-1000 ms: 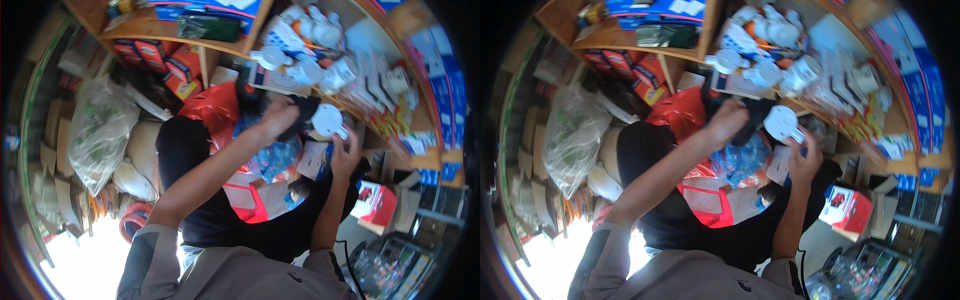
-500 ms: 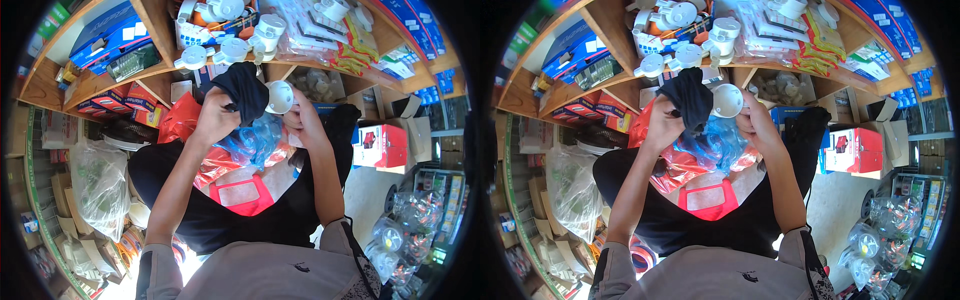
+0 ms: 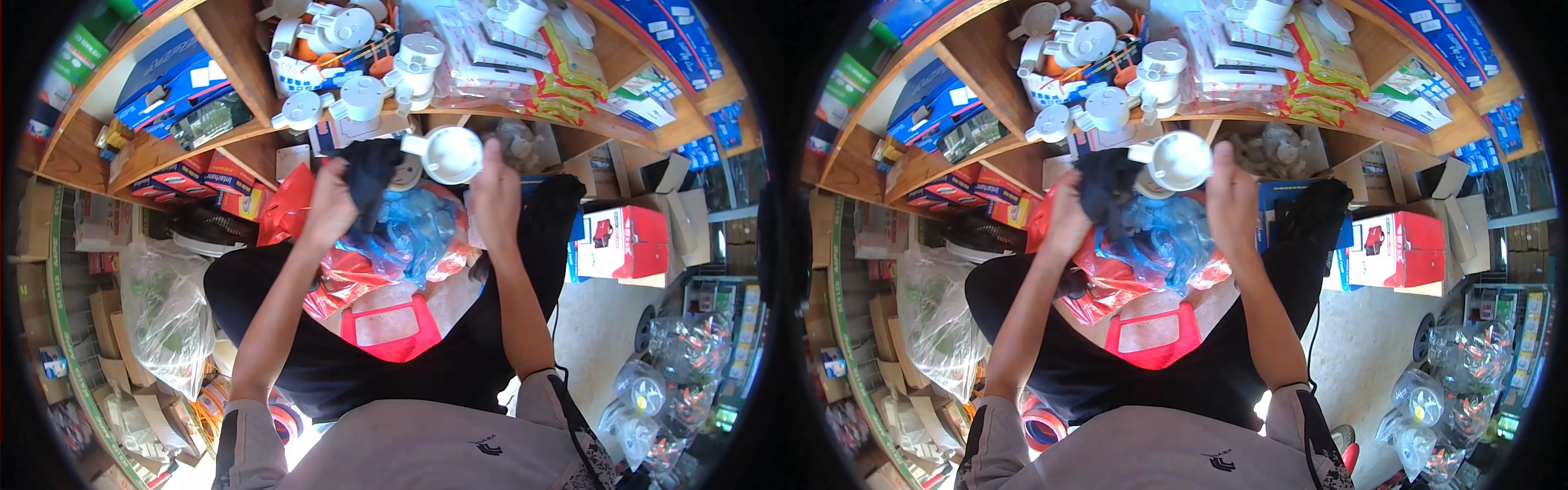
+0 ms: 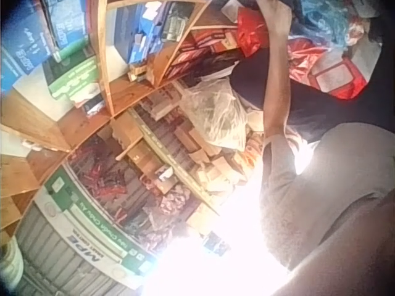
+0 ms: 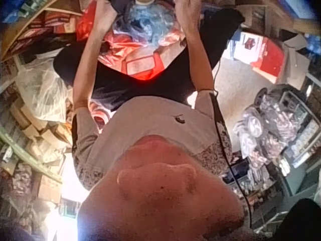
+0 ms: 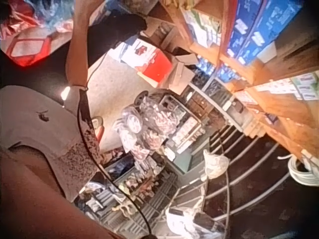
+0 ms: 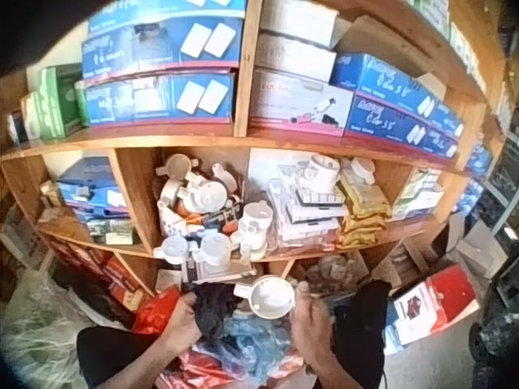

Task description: Inspecting and cleaning an electrical mounting base with a cloth in a storage room.

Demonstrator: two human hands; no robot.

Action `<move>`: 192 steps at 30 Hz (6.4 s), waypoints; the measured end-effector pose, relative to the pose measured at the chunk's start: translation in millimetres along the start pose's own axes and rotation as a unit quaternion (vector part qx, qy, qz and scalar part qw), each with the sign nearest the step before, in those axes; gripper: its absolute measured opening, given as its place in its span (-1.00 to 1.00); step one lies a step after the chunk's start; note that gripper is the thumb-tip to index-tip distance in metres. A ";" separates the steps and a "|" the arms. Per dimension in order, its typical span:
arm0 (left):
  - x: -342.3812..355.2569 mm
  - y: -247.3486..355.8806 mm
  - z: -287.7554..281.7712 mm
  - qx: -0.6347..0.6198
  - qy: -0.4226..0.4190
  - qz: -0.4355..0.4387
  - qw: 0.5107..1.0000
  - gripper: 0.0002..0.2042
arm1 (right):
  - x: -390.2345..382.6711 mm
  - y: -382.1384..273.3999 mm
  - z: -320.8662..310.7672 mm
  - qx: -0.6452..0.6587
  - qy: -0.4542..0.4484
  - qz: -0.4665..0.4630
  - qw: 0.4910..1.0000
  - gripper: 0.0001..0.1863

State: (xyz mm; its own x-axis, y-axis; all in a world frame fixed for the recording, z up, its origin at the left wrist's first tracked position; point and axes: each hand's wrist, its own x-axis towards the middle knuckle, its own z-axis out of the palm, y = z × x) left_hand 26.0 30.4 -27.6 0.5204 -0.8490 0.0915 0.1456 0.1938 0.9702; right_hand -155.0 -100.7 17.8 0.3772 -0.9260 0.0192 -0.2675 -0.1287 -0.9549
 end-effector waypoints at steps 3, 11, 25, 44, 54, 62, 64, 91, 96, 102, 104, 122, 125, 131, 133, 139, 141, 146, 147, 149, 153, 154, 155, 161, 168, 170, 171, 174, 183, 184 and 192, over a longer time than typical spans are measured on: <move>-9.2 -6.8 30.3 -0.039 0.100 -0.044 0.993 -0.75 | -11.5 6.5 24.7 -0.014 -0.042 -0.083 0.996 -0.34; 8.9 -1.0 18.7 -0.086 0.104 -0.077 0.988 -0.66 | -8.7 26.4 12.8 0.019 -0.105 -0.167 0.980 -0.64; 4.1 38.5 -15.5 0.203 -0.150 -0.127 0.959 -0.67 | 2.5 31.8 17.6 -0.103 -0.293 -0.265 0.913 -0.59; -12.1 22.0 5.2 0.435 0.008 0.340 0.834 -0.80 | 15.7 24.6 30.3 0.118 -0.108 -0.052 0.986 -0.58; 7.2 -10.1 23.4 0.197 0.067 0.195 0.959 -0.64 | -33.7 26.1 58.2 -0.021 -0.289 -0.217 0.932 -0.17; 31.8 -31.3 22.3 0.071 0.070 0.070 0.992 -0.47 | 21.9 40.1 97.3 0.047 -0.238 -0.163 0.956 -0.37; 47.0 -26.9 13.0 -0.013 0.004 0.008 1.000 -0.58 | 33.8 38.7 97.9 0.109 -0.251 -0.074 0.959 -0.34; 47.4 6.8 -25.0 -0.384 0.102 -0.098 0.912 -0.62 | 46.4 -0.6 152.2 0.050 -0.034 -0.090 0.994 -0.34; 48.4 7.8 -33.2 -0.403 0.109 -0.093 0.904 -0.67 | 42.3 -10.1 161.3 -0.061 -0.031 -0.145 0.987 -0.41; 32.6 33.0 -23.6 -0.444 0.091 -0.073 0.888 -0.69 | 44.2 -15.1 159.9 -0.127 -0.032 -0.136 0.982 -0.47; 37.7 21.1 -29.9 -0.422 0.092 -0.063 0.900 -0.60 | 39.5 -15.5 163.5 -0.138 -0.035 -0.172 0.975 -0.51; 41.3 -16.0 -64.0 -0.446 0.072 -0.034 0.891 -0.66 | 38.3 -7.3 142.3 -0.009 -0.055 -0.208 0.977 -0.52; 38.6 -10.0 -66.0 -0.426 0.076 -0.067 0.899 -0.66 | 33.3 -29.0 122.5 0.103 -0.037 -0.190 0.976 -0.47; 31.1 -8.6 -60.8 -0.324 0.124 -0.171 0.922 -0.66 | 91.5 -119.8 137.6 0.255 -0.091 -0.184 0.945 -0.36; 24.4 -0.9 -53.4 -0.289 0.098 -0.184 0.934 -0.60 | 114.9 -142.0 148.3 0.245 -0.093 -0.140 0.955 -0.34; 13.1 21.5 -48.3 -0.324 0.071 -0.194 0.923 -0.54 | 138.5 -145.9 148.6 0.228 -0.190 -0.072 0.952 -0.31; 7.9 26.9 -50.0 -0.332 0.077 -0.190 0.921 -0.52 | 105.6 -135.8 125.2 0.121 -0.173 -0.165 0.963 -0.34; 6.9 22.7 -42.5 -0.297 0.076 -0.131 0.943 -0.54 | -2.9 -19.9 102.2 0.016 -0.326 -0.195 0.925 -0.29; 5.5 21.5 -31.0 -0.217 0.108 -0.114 0.963 -0.55 | -17.3 -10.9 97.8 -0.007 -0.293 -0.218 0.931 -0.28; -1.1 17.4 -22.2 -0.066 0.078 -0.064 0.993 -0.64 | -19.6 3.1 83.0 0.151 -0.309 -0.106 0.933 -0.30; 1.8 27.5 -32.4 0.007 0.011 -0.080 0.997 -0.70 | -16.5 -2.4 50.8 0.122 -0.267 -0.116 0.949 -0.35; 4.8 22.5 -43.7 0.019 0.069 -0.059 0.996 -0.71 | -13.5 -3.5 47.7 0.121 -0.264 -0.129 0.948 -0.34; 6.4 17.0 -53.4 0.031 0.127 -0.036 0.991 -0.70 | -11.6 -4.9 43.9 0.119 -0.261 -0.143 0.947 -0.34; 3.9 32.9 -56.0 -0.047 -0.058 -0.024 0.997 -0.76 | -19.3 -0.9 28.1 0.342 -0.247 -0.111 0.900 -0.33; -5.3 39.4 -31.1 -0.183 -0.117 -0.100 0.971 -0.51 | -22.2 -6.8 44.9 0.237 -0.228 -0.145 0.933 -0.42; -2.8 16.6 -27.5 -0.148 -0.118 -0.085 0.978 -0.56 | -20.1 -1.8 47.6 0.227 -0.230 -0.145 0.935 -0.41; -5.7 16.4 -22.3 -0.167 -0.118 -0.076 0.976 -0.59 | -19.3 3.3 49.1 0.217 -0.226 -0.140 0.939 -0.41; 0.1 9.5 -19.9 -0.185 -0.100 -0.074 0.975 -0.67 | -21.3 6.6 50.8 0.214 -0.246 -0.125 0.937 -0.38; 9.2 25.5 -26.5 -0.193 -0.107 -0.103 0.970 -0.86 | -27.0 34.2 64.8 0.157 -0.296 -0.105 0.936 -0.48; 6.7 23.9 -22.2 -0.188 -0.062 -0.107 0.974 -0.83 | -32.6 26.4 69.0 0.152 -0.293 -0.102 0.938 -0.42; 1.6 46.1 -30.3 -0.242 -0.003 -0.079 0.967 -0.80 | -15.4 58.0 51.6 0.077 -0.389 0.020 0.918 -0.41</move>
State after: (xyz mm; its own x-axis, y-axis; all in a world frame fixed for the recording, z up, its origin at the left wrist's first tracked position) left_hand 59.0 52.9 10.5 0.4544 -0.8896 -0.0464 0.6009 0.2676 0.7532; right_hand -130.6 -75.6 -53.2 0.9043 -0.3881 -0.1775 -0.1896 0.0073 -0.9818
